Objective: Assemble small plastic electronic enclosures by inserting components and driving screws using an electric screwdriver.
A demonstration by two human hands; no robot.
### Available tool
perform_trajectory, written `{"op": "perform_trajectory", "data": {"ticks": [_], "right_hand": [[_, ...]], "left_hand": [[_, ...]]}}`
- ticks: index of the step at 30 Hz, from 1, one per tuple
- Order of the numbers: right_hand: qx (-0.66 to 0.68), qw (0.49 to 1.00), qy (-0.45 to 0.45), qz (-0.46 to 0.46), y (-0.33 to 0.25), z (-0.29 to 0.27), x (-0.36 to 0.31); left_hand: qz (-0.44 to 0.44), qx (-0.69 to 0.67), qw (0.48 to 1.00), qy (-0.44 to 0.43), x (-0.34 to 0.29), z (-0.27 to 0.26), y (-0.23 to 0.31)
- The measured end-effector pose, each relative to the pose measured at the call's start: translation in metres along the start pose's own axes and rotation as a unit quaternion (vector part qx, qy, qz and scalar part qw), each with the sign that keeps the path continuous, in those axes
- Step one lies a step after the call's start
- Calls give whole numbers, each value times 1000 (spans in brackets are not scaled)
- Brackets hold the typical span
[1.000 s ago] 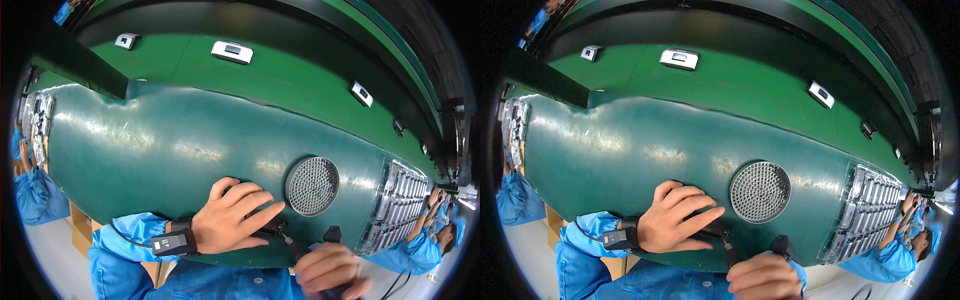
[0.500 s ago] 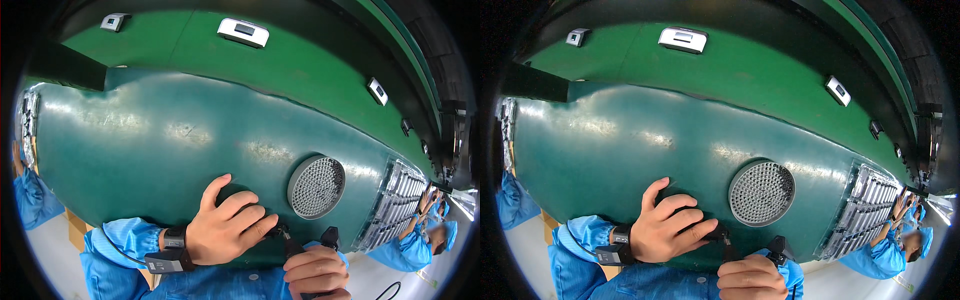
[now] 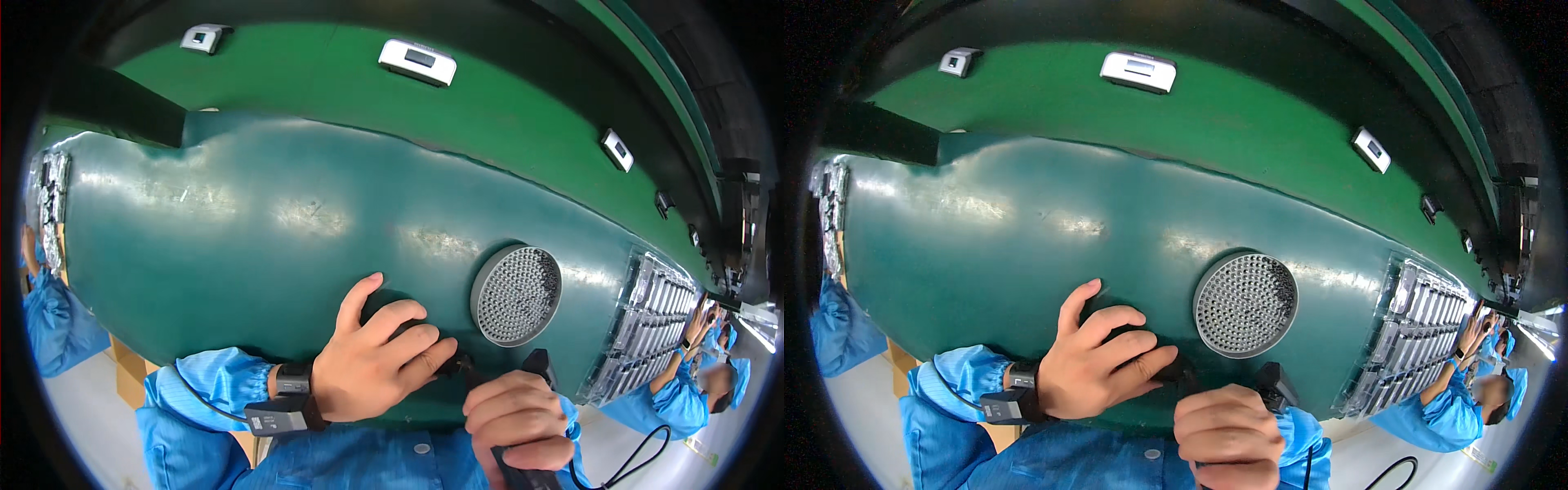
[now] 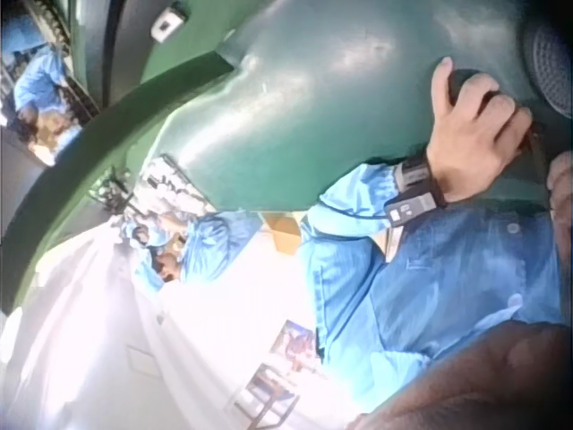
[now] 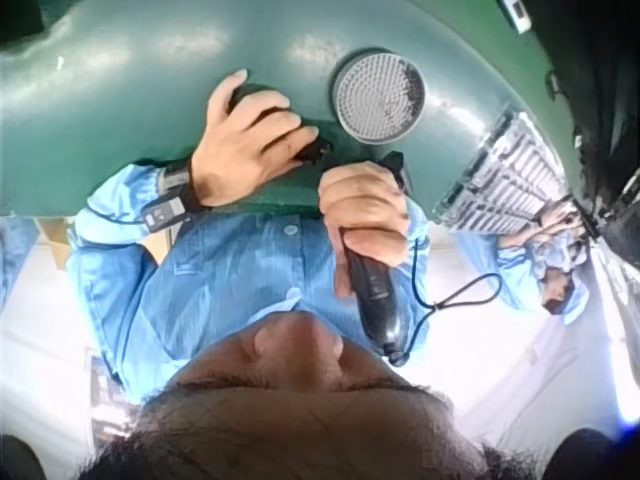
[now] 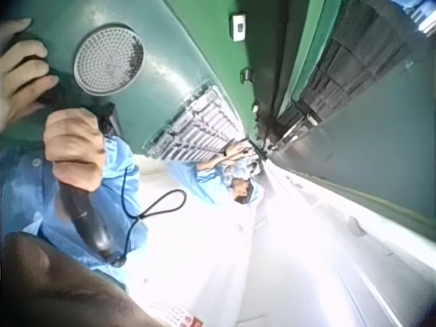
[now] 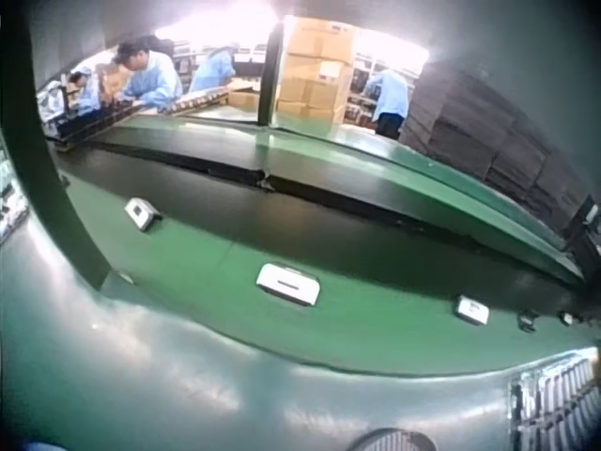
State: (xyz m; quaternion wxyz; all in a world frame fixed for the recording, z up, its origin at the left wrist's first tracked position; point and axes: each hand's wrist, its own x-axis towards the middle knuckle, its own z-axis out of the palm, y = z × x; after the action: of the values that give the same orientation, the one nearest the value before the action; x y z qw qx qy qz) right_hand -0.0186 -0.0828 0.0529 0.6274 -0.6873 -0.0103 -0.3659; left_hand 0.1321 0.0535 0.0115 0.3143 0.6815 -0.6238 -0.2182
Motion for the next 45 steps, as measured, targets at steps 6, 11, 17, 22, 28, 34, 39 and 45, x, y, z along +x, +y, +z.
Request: {"op": "perform_trajectory", "data": {"ticks": [6, 11, 17, 22, 28, 34, 39, 45], "right_hand": [[17, 997, 40, -59, 1, -2, -3], [202, 958, 186, -86, 7, 9, -25], [107, 967, 224, -52, 3, -4, -35], [133, 974, 164, -85, 12, -2, -37], [79, 985, 26, -154, 6, -27, -23], [69, 990, 44, -113, 4, -27, -22], [22, 986, 97, -130, 20, -22, -23], [95, 942, 321, -32, 12, -29, -25]], "left_hand": [[61, 32, 997, -20, 6, -10, -1], [77, 86, 991, -65, 3, -20, -16], [-22, 277, 959, 56, 70, -87, -100], [-14, 314, 942, 122, 119, -123, -200], [-49, 263, 947, 178, 179, -76, -146], [-105, 237, 947, 188, 204, -42, -131], [75, 117, 937, 321, 192, -51, -96], [224, 229, 947, 34, 55, -46, -27]]}}
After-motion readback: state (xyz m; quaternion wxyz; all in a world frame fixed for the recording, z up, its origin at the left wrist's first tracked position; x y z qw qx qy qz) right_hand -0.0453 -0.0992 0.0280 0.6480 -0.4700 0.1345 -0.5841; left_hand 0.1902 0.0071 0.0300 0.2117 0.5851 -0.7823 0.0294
